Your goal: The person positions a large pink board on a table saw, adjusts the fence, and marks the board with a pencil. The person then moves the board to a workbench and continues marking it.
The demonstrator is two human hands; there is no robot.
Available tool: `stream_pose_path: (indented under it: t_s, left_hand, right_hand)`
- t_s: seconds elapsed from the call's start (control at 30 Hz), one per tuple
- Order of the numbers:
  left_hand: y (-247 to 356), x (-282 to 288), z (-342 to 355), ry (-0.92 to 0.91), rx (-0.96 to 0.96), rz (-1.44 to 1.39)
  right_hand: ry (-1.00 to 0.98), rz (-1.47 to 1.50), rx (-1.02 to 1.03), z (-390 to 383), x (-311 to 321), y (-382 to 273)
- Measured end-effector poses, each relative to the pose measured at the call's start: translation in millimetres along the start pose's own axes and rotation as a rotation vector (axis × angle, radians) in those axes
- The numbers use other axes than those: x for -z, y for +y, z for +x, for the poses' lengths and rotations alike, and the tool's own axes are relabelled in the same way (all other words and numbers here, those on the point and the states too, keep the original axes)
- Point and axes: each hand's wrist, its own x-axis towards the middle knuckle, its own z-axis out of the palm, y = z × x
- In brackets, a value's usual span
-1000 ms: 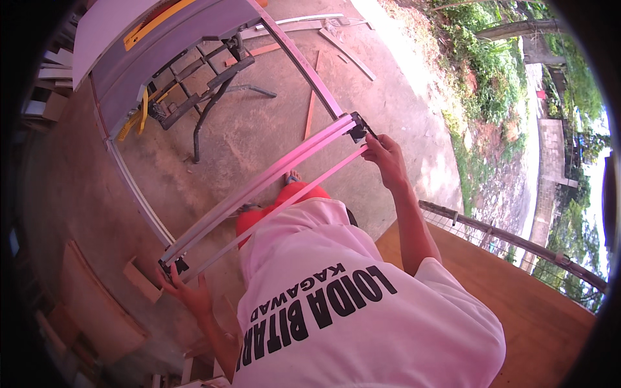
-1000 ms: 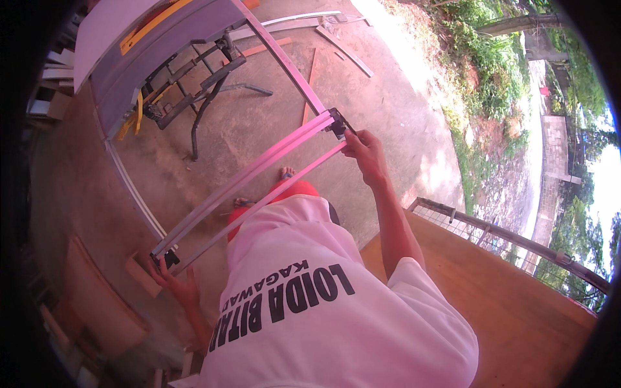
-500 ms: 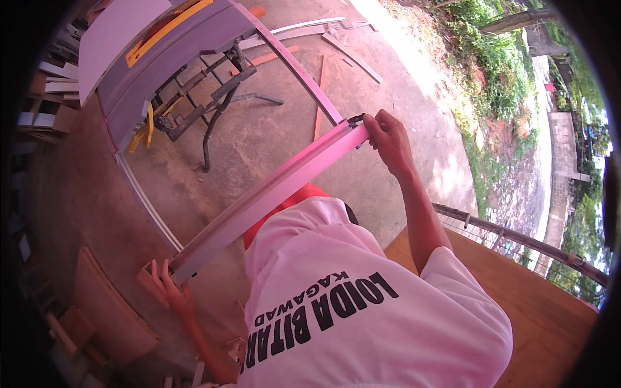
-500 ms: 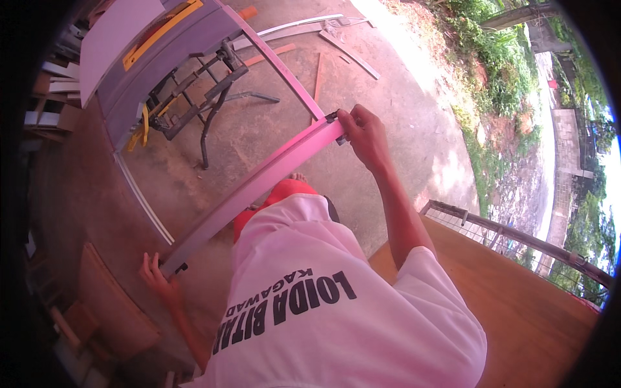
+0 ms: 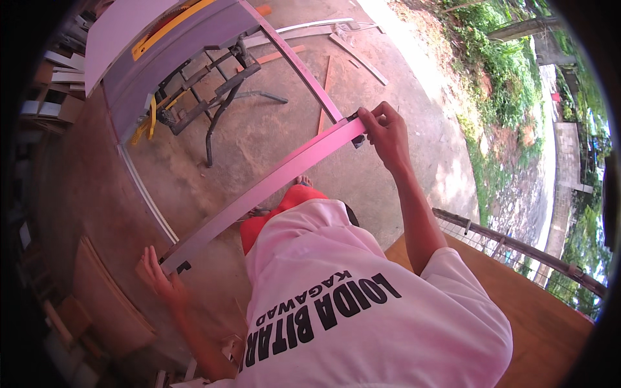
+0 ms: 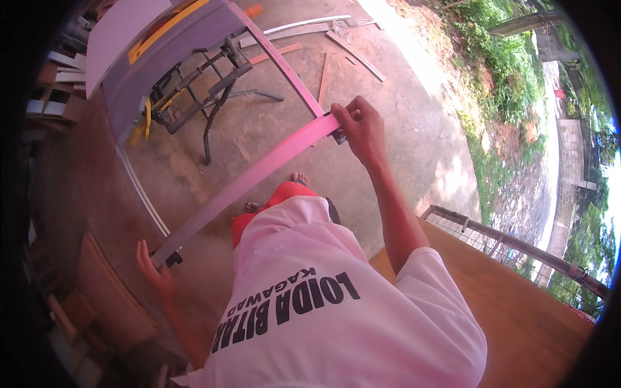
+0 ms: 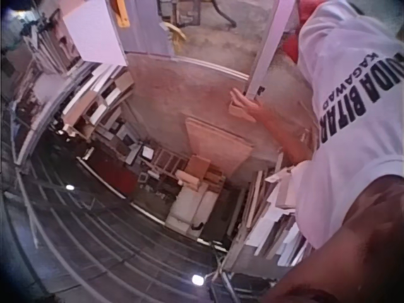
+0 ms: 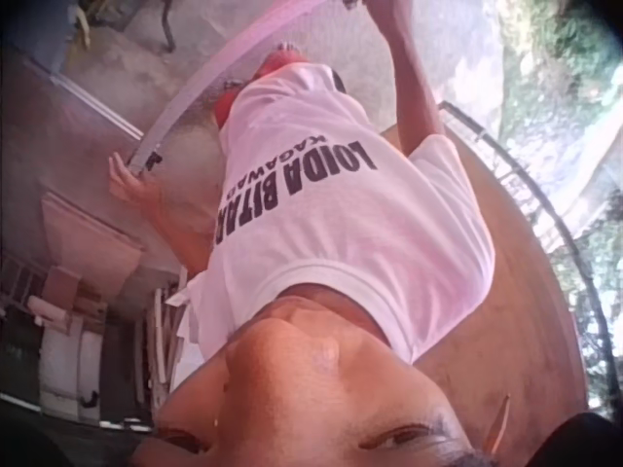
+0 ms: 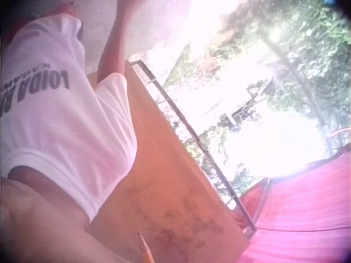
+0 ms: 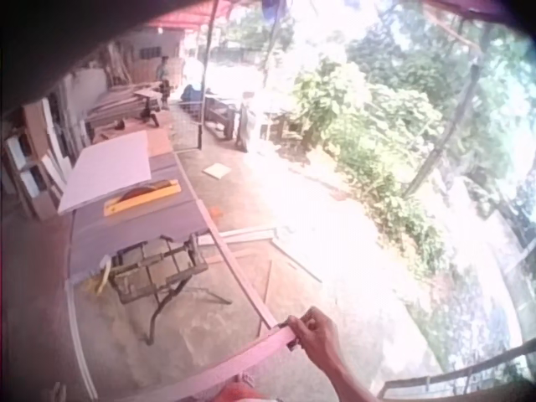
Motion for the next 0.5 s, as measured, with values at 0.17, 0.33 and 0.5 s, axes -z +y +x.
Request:
stream_pose_path:
  t_s: [0.17,0.33,0.5]
  left_hand:
    - [-14.1,12.0,19.4,-0.223,0.017,-0.032]
    - [-12.8,10.1,4.9,0.007,-0.14,-0.003]
    - [-22.5,12.8,17.6,-0.019,-0.01,-0.144]
  right_hand:
    - [-0.08,0.006,0.104,20.1,-3.1,1.3]
    - [-0.073,0.079,0.161,10.0,3.8,-1.9]
    - [-0.059,0.083,0.235,14.7,0.7,-6.9]
